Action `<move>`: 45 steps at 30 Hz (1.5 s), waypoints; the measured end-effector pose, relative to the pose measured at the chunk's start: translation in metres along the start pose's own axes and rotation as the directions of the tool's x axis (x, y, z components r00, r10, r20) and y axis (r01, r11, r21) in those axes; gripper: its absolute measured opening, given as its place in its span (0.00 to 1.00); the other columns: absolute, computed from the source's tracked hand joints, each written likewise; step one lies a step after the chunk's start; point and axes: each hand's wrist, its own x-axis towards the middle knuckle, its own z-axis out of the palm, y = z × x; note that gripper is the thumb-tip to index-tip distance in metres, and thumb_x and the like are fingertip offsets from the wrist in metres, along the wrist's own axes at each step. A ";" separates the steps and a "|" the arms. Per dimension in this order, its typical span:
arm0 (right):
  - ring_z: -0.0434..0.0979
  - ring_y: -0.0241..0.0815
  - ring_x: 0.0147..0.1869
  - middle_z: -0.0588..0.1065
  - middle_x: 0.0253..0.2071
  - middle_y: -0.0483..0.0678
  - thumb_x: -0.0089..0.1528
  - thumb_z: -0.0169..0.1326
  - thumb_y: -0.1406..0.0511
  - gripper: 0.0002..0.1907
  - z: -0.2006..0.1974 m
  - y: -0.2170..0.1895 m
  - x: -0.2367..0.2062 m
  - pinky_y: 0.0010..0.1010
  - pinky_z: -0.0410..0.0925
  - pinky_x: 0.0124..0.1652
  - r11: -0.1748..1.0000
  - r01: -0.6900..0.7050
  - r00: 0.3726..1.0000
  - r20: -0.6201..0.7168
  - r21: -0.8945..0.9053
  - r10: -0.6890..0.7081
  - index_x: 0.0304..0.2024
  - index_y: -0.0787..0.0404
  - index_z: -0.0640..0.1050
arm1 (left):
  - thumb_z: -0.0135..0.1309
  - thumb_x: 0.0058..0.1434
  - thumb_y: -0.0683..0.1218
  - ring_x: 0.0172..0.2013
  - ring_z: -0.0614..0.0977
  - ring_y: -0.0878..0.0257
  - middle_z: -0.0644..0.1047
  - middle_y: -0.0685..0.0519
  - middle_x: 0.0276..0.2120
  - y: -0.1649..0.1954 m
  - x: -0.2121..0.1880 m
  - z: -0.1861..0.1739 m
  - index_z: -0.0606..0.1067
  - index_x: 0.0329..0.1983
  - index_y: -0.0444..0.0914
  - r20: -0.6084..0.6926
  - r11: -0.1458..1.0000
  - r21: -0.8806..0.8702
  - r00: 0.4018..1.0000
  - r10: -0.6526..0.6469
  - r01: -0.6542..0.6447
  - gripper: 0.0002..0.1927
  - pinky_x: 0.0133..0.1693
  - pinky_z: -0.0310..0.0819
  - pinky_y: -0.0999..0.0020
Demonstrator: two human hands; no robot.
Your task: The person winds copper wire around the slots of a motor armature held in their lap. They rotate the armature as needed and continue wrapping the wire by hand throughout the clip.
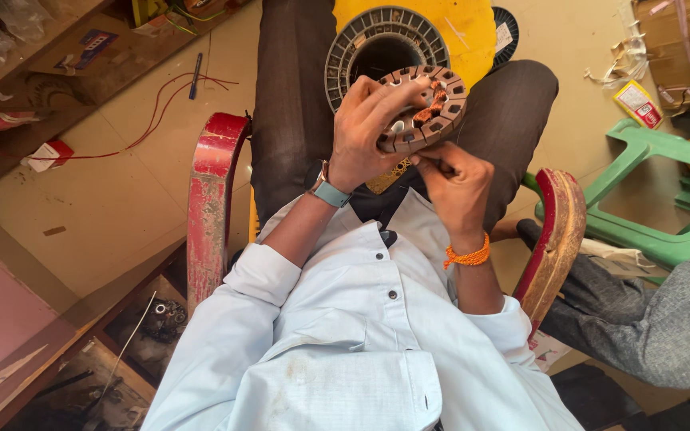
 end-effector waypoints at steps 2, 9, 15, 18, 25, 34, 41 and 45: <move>0.57 0.23 0.25 0.71 0.23 0.38 0.62 0.63 0.76 0.02 -0.005 0.003 0.001 0.23 0.50 0.25 0.999 -0.045 0.998 -0.034 0.009 0.045 0.37 0.67 0.82 | 0.75 0.51 0.46 0.40 0.75 0.57 0.81 0.57 0.47 0.002 0.002 0.002 0.77 0.57 0.42 -0.006 0.997 0.079 1.000 -0.009 0.010 0.30 0.44 0.74 0.66; 0.56 0.23 0.29 0.68 0.26 0.36 0.65 0.65 0.74 0.03 -0.019 0.012 0.005 0.21 0.51 0.30 0.993 -0.089 0.981 -0.167 0.072 0.100 0.39 0.66 0.82 | 0.74 0.53 0.48 0.40 0.76 0.56 0.80 0.56 0.48 -0.001 -0.001 0.009 0.77 0.54 0.41 0.006 0.962 0.230 0.989 0.149 -0.146 0.27 0.42 0.73 0.64; 0.58 0.23 0.26 0.69 0.24 0.37 0.63 0.66 0.73 0.04 -0.023 0.014 0.010 0.21 0.53 0.27 0.998 -0.068 0.995 -0.078 0.017 0.069 0.39 0.66 0.83 | 0.71 0.51 0.46 0.40 0.76 0.55 0.79 0.56 0.47 0.000 -0.005 0.012 0.77 0.54 0.40 -0.020 0.956 0.264 0.990 0.139 -0.129 0.27 0.43 0.74 0.60; 0.58 0.24 0.25 0.69 0.22 0.37 0.63 0.66 0.73 0.03 -0.023 0.014 0.012 0.21 0.53 0.26 0.998 -0.058 0.998 -0.039 -0.021 0.057 0.38 0.66 0.82 | 0.71 0.51 0.45 0.40 0.77 0.55 0.79 0.56 0.47 -0.003 -0.008 0.012 0.77 0.52 0.40 -0.005 0.954 0.281 0.993 0.115 -0.109 0.24 0.42 0.73 0.61; 0.58 0.24 0.29 0.74 0.29 0.38 0.64 0.67 0.73 0.04 -0.021 0.011 0.017 0.20 0.52 0.29 0.993 -0.041 0.989 -0.139 0.112 0.057 0.40 0.66 0.83 | 0.72 0.56 0.43 0.40 0.79 0.58 0.81 0.54 0.47 -0.014 0.001 0.008 0.77 0.50 0.40 -0.024 0.987 0.149 0.998 0.061 -0.057 0.21 0.41 0.71 0.64; 0.63 0.25 0.33 0.75 0.32 0.41 0.67 0.66 0.68 0.06 -0.012 0.004 0.017 0.20 0.59 0.34 0.996 0.074 0.993 0.090 0.055 -0.079 0.41 0.66 0.82 | 0.69 0.58 0.38 0.49 0.79 0.56 0.80 0.53 0.50 -0.030 0.027 -0.023 0.75 0.58 0.40 0.088 0.998 -0.059 0.996 -0.025 0.031 0.25 0.52 0.73 0.62; 0.60 0.24 0.26 0.73 0.25 0.39 0.63 0.65 0.69 0.05 -0.002 0.001 0.008 0.22 0.54 0.27 0.999 -0.014 0.973 0.231 0.034 0.005 0.39 0.66 0.82 | 0.68 0.55 0.36 0.47 0.75 0.57 0.78 0.56 0.52 -0.039 0.012 -0.016 0.76 0.59 0.43 0.125 0.998 0.011 0.990 0.062 -0.064 0.28 0.51 0.73 0.64; 0.58 0.23 0.25 0.70 0.22 0.38 0.62 0.64 0.72 0.03 0.004 0.001 0.003 0.22 0.53 0.26 0.998 -0.068 0.980 0.186 -0.010 0.069 0.37 0.66 0.82 | 0.69 0.56 0.37 0.47 0.75 0.58 0.78 0.57 0.52 -0.041 0.010 -0.015 0.76 0.60 0.43 0.126 0.997 0.034 0.990 0.065 -0.070 0.28 0.50 0.74 0.66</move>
